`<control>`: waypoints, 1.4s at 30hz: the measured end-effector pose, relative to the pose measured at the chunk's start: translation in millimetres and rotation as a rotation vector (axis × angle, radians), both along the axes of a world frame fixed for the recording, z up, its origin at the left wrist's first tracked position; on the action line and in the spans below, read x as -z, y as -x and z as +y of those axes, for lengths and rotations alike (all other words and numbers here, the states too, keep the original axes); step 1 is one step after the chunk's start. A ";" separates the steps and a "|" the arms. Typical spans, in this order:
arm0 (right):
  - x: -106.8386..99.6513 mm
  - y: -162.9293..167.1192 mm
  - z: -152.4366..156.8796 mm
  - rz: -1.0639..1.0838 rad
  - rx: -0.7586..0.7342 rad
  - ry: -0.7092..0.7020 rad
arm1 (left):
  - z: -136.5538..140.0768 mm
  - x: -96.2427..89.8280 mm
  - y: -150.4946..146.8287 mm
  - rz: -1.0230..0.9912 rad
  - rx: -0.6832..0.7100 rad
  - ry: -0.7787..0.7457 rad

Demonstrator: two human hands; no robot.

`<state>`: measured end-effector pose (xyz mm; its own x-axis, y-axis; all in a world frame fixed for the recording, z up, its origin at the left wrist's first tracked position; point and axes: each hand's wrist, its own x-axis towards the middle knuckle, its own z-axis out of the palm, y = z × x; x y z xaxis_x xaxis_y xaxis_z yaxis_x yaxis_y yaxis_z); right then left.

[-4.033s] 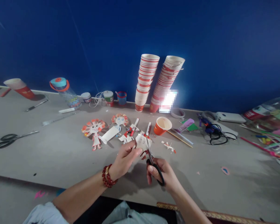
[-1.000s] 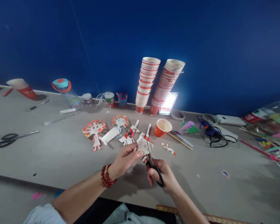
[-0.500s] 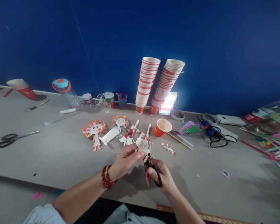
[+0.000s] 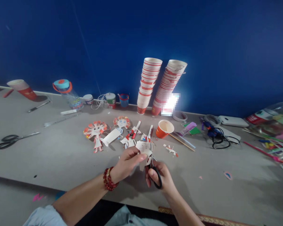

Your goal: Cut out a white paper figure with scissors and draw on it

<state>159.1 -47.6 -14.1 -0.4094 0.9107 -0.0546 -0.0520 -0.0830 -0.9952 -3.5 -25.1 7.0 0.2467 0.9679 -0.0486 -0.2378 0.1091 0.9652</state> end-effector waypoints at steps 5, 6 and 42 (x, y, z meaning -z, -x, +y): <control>0.8 -0.6 -0.2 -0.007 -0.006 -0.008 | -0.8 -0.9 0.4 -0.027 0.041 0.014; 1.1 -0.9 -0.1 -0.008 -0.007 -0.007 | -0.8 -1.4 0.6 -0.029 0.047 0.012; -6.7 -17.8 2.2 -0.231 -0.110 0.092 | 4.6 -14.4 7.5 0.027 0.089 -0.136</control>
<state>176.8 -45.4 -7.3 -0.4730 0.8482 -0.2384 0.1900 -0.1660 -0.9677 -11.0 -20.5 21.4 0.3324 0.9402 0.0739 -0.2069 -0.0037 0.9784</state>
